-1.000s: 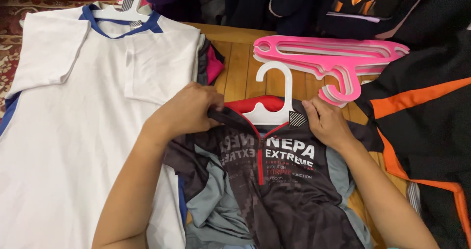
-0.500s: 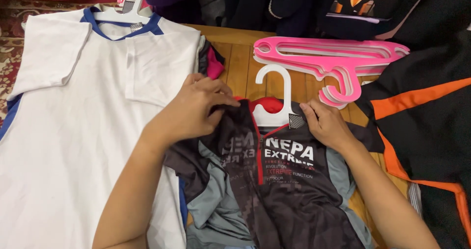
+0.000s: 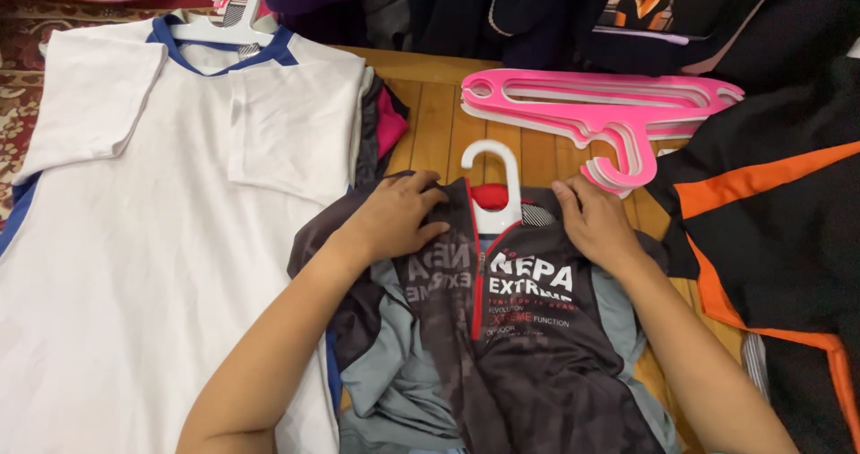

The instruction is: The person folds a light-colored striped shirt on a wooden table and places it aside. They then pick up a white and blue shirt, place it on a hanger, and fold it. Finally, they pick up a dark gray and blue shirt, place it on a hanger, and fold it.

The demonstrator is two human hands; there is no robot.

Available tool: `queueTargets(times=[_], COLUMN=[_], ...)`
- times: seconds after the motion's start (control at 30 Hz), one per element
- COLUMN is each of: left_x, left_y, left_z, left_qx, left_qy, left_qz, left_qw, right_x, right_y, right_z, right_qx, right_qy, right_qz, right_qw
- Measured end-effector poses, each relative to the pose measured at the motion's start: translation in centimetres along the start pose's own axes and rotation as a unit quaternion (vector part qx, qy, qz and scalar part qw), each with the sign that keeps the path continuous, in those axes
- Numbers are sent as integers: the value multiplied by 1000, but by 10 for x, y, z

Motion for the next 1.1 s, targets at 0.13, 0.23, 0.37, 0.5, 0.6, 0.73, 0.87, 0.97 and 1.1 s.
queueTargets(times=[0.13, 0.23, 0.37, 0.5, 0.6, 0.73, 0.87, 0.97, 1.1], left_x=[8, 6, -19, -20, -17, -12, -5, -1, -1], left_y=[4, 2, -5, 1, 3, 2, 4, 7, 8], left_z=[6, 2, -17, 0, 1, -1, 3, 8, 4], left_qx=[11, -23, -54, -38, -26, -16, 0, -4, -27], left_qy=[0, 0, 8, -9, -77, -129, -141, -135, -156], left_qz=[-18, -15, 53, 84, 85, 71, 41, 35, 39], left_qw=[1000, 1000, 997, 996, 993, 989, 989, 990, 987], right_x=[17, 34, 54, 48, 29, 8, -1, -10, -31], right_y=[-3, -9, -16, -14, -10, -1, 4, 10, 18], right_z=[-17, -21, -9, -4, 4, 13, 24, 35, 39], right_qx=[17, -24, 61, 97, 83, 87, 120, 136, 129], right_qy=[-14, -16, -64, -111, -134, -92, -141, -200, -190], right_qz=[-9, -66, -84, 30, 51, 33, 62, 80, 105], right_qw=[1000, 997, 993, 989, 986, 991, 981, 967, 968])
Point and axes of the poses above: each hand's wrist, its own y-axis towards the middle knuckle, its own z-axis out of the palm, x = y × z, the point moved 6 cm from there along y, towards the middle knuckle, and after that the axes turned 11 degrees about x, right-handed, at the moved point
